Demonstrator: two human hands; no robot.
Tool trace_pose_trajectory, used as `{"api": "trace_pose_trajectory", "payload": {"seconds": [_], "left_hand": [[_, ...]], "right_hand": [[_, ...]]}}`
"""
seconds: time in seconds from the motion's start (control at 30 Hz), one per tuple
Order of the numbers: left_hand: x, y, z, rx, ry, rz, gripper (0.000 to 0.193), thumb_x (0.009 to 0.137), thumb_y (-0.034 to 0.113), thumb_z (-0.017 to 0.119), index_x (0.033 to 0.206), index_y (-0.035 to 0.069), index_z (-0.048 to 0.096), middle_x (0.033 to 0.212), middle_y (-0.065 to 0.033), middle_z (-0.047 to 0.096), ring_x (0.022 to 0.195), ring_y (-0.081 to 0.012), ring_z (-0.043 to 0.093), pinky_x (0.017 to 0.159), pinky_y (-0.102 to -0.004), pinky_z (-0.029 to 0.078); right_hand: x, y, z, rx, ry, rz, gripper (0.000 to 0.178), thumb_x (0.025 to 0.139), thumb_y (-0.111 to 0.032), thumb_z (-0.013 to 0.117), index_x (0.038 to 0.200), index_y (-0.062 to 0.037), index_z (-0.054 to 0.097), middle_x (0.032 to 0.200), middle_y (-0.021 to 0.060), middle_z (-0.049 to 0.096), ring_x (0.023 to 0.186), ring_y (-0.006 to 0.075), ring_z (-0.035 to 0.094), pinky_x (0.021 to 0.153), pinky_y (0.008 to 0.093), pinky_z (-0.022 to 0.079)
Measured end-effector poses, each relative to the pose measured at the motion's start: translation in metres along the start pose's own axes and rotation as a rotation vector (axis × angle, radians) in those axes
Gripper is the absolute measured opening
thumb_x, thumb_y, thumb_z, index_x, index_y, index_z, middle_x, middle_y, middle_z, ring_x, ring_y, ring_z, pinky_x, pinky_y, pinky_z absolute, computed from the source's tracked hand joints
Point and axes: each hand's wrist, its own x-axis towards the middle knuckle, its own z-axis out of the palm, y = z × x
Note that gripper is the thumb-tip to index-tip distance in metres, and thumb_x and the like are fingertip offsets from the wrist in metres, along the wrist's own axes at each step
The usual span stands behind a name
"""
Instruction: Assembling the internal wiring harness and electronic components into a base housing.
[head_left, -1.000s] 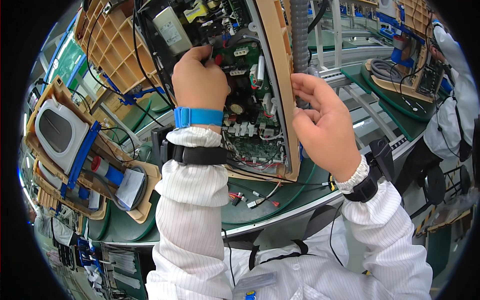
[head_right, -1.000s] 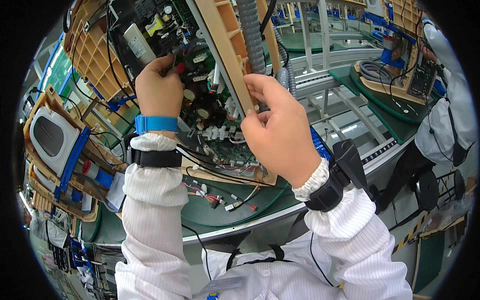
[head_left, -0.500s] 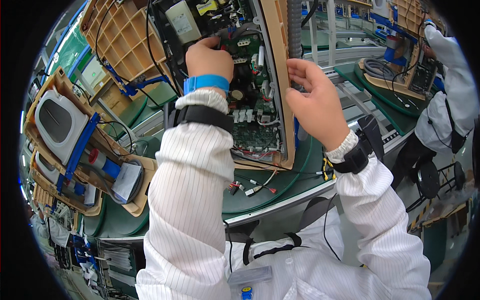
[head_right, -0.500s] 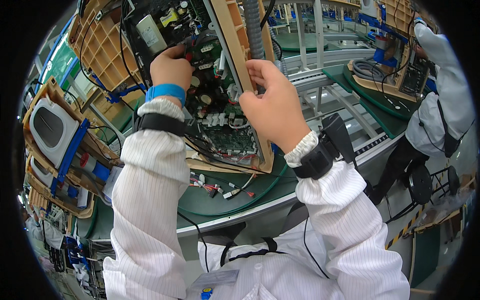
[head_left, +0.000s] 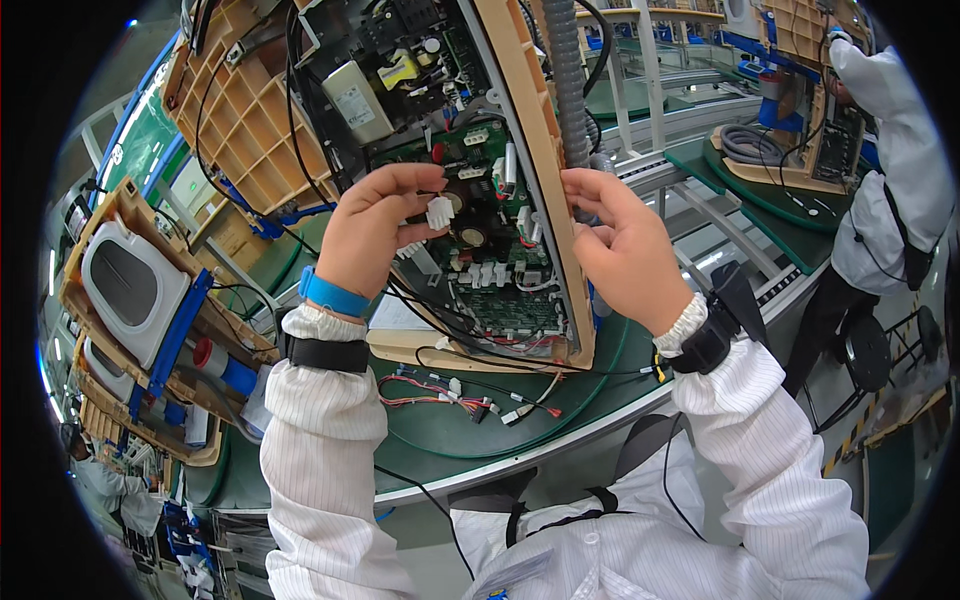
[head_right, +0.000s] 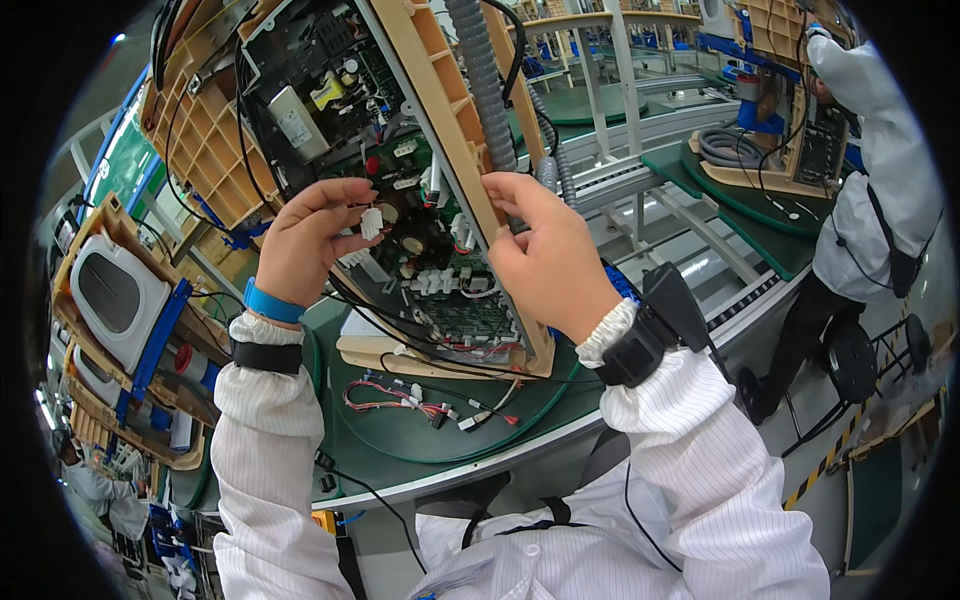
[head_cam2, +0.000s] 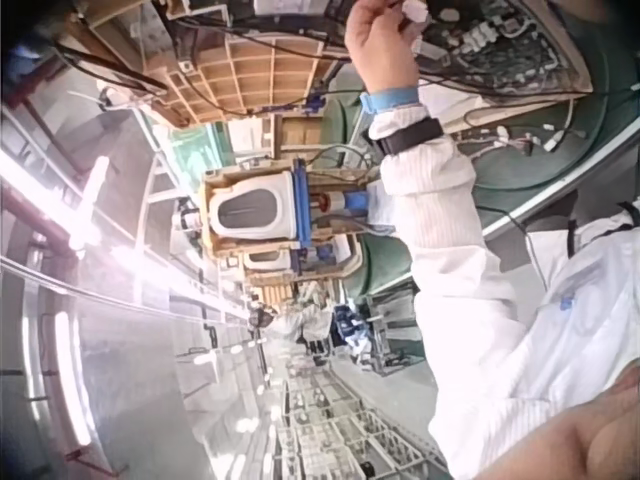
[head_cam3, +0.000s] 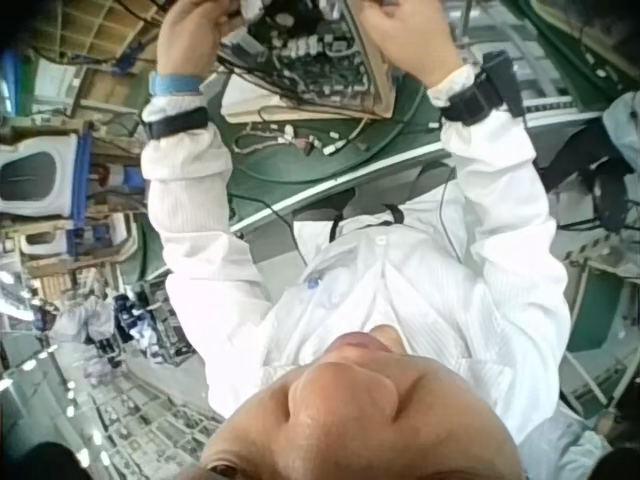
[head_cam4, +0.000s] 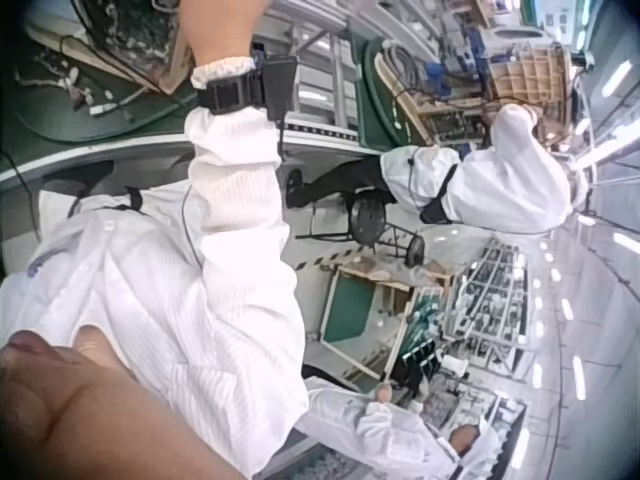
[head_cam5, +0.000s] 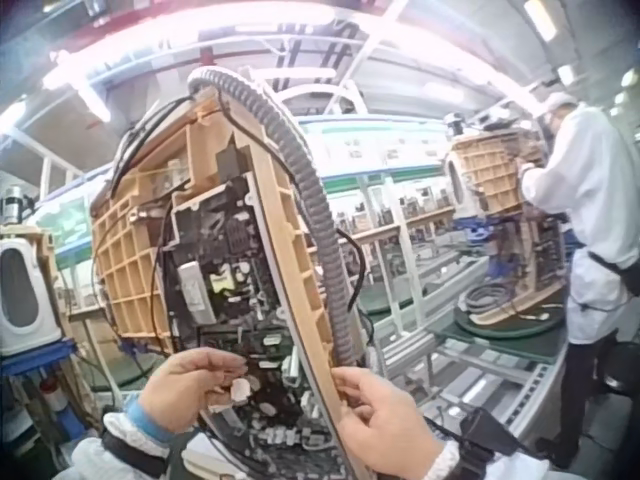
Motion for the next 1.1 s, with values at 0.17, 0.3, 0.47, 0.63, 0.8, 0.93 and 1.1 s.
{"api": "trace_pose_trajectory", "payload": {"seconds": [0.17,0.3,0.47,0.63,0.8,0.93,1.1], "left_hand": [[0.005,-0.005,-0.016,0.11,-0.165,0.06,0.033,0.101,0.002,0.048,0.13,-0.002,0.062,0.12,-0.0104,0.068,0.107,-0.0182,0.067,0.097,-0.033,0.055],[0.009,0.006,-0.022,0.289,-0.266,0.088,0.033,0.098,0.0,0.057,0.13,-0.003,0.062,0.114,-0.009,0.068,0.103,-0.0157,0.067,0.094,-0.0309,0.055],[0.012,0.009,-0.009,0.351,-0.152,0.055,0.029,0.092,-0.002,0.068,0.121,-0.003,0.061,0.103,-0.0064,0.065,0.096,-0.0146,0.067,0.087,-0.0281,0.056],[0.015,0.021,-0.017,0.029,-0.037,-0.22,0.025,0.095,0.009,0.07,0.113,-0.002,0.057,0.101,-0.0083,0.065,0.092,-0.0176,0.069,0.085,-0.0334,0.062],[0.027,0.026,-0.026,-0.014,-0.141,-0.423,0.027,0.099,0.018,0.066,0.115,-0.004,0.059,0.097,-0.0103,0.069,0.081,-0.0174,0.071,0.073,-0.0287,0.062],[0.032,0.022,-0.035,0.009,-0.2,-0.472,0.025,0.102,0.018,0.062,0.113,-0.004,0.062,0.09,-0.0065,0.068,0.069,-0.0135,0.066,0.061,-0.0235,0.057],[0.031,0.013,-0.028,-0.153,-0.224,-0.496,0.02,0.104,0.014,0.058,0.116,-0.001,0.061,0.086,-0.0024,0.067,0.063,-0.0087,0.063,0.055,-0.0206,0.056]], "right_hand": [[-0.002,-0.001,0.001,0.008,-0.007,-0.003,0.05,0.09,0.011,0.049,0.139,0.0022,0.049,0.138,0.0129,0.057,0.133,0.0202,0.054,0.091,0.0251,0.052],[-0.003,-0.002,0.003,-0.015,-0.016,-0.013,0.051,0.089,0.01,0.048,0.139,0.0014,0.049,0.138,0.0132,0.058,0.132,0.021,0.055,0.093,0.0269,0.051],[-0.003,0.002,0.002,-0.06,0.068,-0.085,0.05,0.086,0.006,0.054,0.135,-0.0006,0.055,0.13,0.0164,0.062,0.118,0.0247,0.065,0.085,0.0317,0.056],[-0.004,-0.003,0.005,-0.067,0.064,-0.071,0.05,0.086,0.006,0.055,0.135,-0.0007,0.056,0.131,0.0164,0.061,0.113,0.0243,0.065,0.085,0.0322,0.056],[-0.004,0.001,0.003,-0.075,0.071,-0.086,0.051,0.085,0.006,0.055,0.136,-0.0007,0.055,0.13,0.0165,0.061,0.111,0.0246,0.065,0.086,0.0327,0.056],[-0.004,0.002,0.003,-0.077,0.057,-0.087,0.051,0.085,0.005,0.055,0.136,-0.0005,0.055,0.131,0.0168,0.06,0.11,0.0253,0.065,0.086,0.0331,0.056],[-0.003,0.002,0.0,-0.083,0.058,-0.097,0.05,0.085,0.004,0.056,0.135,-0.0002,0.056,0.13,0.0177,0.061,0.108,0.0268,0.066,0.085,0.0334,0.056]]}}
